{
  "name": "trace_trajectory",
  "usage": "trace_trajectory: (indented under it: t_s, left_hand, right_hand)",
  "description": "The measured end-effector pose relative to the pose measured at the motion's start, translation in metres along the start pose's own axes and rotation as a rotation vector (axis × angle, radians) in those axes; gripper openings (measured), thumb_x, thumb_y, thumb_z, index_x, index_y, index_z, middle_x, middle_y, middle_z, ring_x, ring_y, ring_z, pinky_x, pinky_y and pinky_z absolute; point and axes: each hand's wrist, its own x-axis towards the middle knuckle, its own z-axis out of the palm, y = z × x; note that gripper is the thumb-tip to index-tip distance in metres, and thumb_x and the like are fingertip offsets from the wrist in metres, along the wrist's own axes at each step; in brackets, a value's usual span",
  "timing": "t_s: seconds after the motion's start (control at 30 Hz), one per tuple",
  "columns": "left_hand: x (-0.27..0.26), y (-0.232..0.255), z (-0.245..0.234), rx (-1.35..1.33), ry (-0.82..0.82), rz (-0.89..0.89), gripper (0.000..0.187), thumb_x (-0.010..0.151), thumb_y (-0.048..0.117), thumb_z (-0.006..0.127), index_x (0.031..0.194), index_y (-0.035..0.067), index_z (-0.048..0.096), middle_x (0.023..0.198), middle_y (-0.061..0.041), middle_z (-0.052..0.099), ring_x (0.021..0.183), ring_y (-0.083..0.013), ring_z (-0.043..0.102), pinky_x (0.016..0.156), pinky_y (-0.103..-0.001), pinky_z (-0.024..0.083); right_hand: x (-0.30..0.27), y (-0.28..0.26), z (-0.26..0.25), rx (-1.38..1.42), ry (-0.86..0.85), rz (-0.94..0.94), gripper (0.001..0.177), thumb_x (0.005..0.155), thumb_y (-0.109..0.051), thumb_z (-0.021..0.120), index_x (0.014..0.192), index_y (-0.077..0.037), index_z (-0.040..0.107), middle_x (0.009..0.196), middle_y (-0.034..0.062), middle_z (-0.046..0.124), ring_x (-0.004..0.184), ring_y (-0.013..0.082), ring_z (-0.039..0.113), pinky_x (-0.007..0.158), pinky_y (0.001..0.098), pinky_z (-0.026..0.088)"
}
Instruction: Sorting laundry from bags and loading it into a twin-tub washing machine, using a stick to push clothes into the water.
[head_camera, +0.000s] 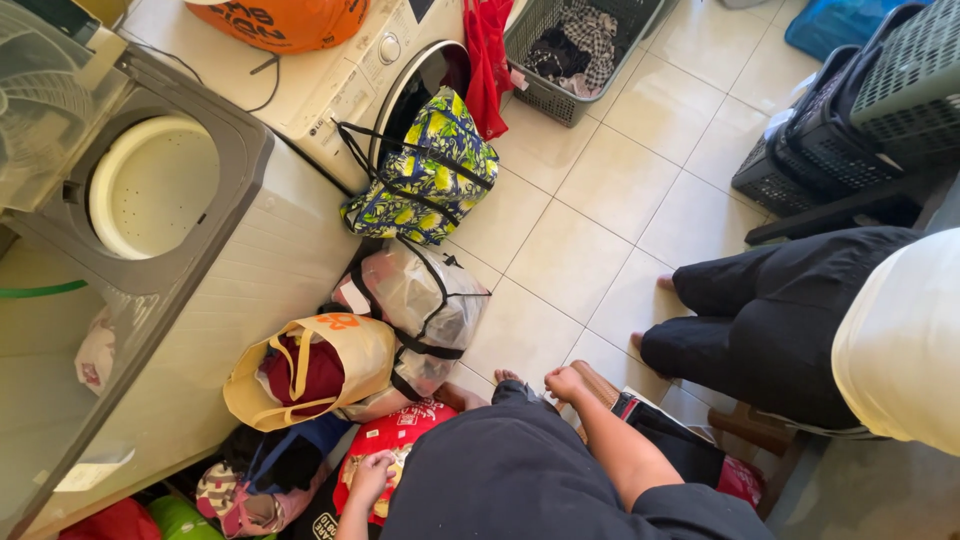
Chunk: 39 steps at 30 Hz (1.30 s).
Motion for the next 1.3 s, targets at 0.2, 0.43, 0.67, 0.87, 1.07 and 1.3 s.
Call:
trace_trajectory:
  t_s: [0.2, 0.43, 0.67, 0.87, 1.07, 1.3]
  left_hand:
    - [-0.004, 0.007, 0.003, -0.049, -0.031, -0.01, 0.037, 0.093, 0.021, 0.059, 0.126, 0.007, 0.07, 0.114, -0.008, 0.074, 0.095, -0.0256, 0.072, 0.069, -0.033, 0.053]
    - [-0.001, 0.002, 0.005, -0.096, -0.033, -0.031, 0.037, 0.097, 0.021, 0.057, 0.129, 0.006, 0.067, 0.116, -0.008, 0.074, 0.094, -0.023, 0.07, 0.073, -0.034, 0.052]
    - [0.006, -0.014, 0.011, -0.068, -0.051, -0.06, 0.033, 0.094, 0.021, 0.057, 0.118, 0.006, 0.074, 0.144, 0.004, 0.059, 0.095, -0.0229, 0.073, 0.073, -0.035, 0.054]
    - [0.005, -0.023, 0.005, -0.075, -0.058, -0.097, 0.04, 0.099, 0.02, 0.055, 0.134, 0.006, 0.066, 0.126, -0.01, 0.073, 0.104, -0.0264, 0.073, 0.073, -0.034, 0.053]
    - [0.045, -0.054, 0.01, -0.19, 0.028, 0.007, 0.034, 0.091, 0.025, 0.062, 0.116, 0.007, 0.077, 0.1, -0.008, 0.079, 0.083, -0.023, 0.076, 0.069, -0.03, 0.051]
    - [0.025, -0.048, -0.036, -0.452, 0.43, 0.264, 0.073, 0.099, 0.032, 0.058, 0.142, -0.023, 0.036, 0.146, -0.045, 0.037, 0.143, -0.049, 0.032, 0.122, -0.055, 0.023]
  right_hand:
    - [-0.022, 0.011, -0.016, 0.002, 0.027, 0.048, 0.016, 0.084, -0.022, 0.053, 0.085, -0.012, 0.066, 0.089, 0.0048, 0.076, 0.065, 0.0156, 0.068, 0.052, 0.0316, 0.05]
    - [-0.019, 0.006, -0.007, 0.011, 0.024, 0.055, 0.017, 0.089, -0.023, 0.055, 0.088, -0.012, 0.066, 0.089, 0.0064, 0.075, 0.064, 0.0173, 0.068, 0.05, 0.0321, 0.048]
    - [-0.044, -0.028, -0.003, 0.046, 0.022, 0.023, 0.016, 0.089, -0.018, 0.057, 0.092, -0.006, 0.066, 0.087, 0.0114, 0.072, 0.067, 0.0201, 0.065, 0.045, 0.0302, 0.044]
    - [-0.045, -0.045, -0.003, -0.062, 0.019, 0.026, 0.018, 0.085, -0.02, 0.054, 0.095, -0.009, 0.065, 0.092, 0.0075, 0.073, 0.072, 0.0187, 0.065, 0.052, 0.0315, 0.051]
    - [-0.052, -0.065, 0.002, -0.08, 0.032, -0.016, 0.02, 0.082, -0.021, 0.057, 0.092, -0.009, 0.069, 0.089, 0.0062, 0.075, 0.065, 0.0157, 0.065, 0.048, 0.0286, 0.047]
    - [-0.009, -0.081, 0.016, -0.268, -0.078, -0.144, 0.039, 0.087, -0.024, 0.066, 0.118, 0.0, 0.069, 0.099, 0.0163, 0.077, 0.071, 0.0206, 0.071, 0.056, 0.0276, 0.058]
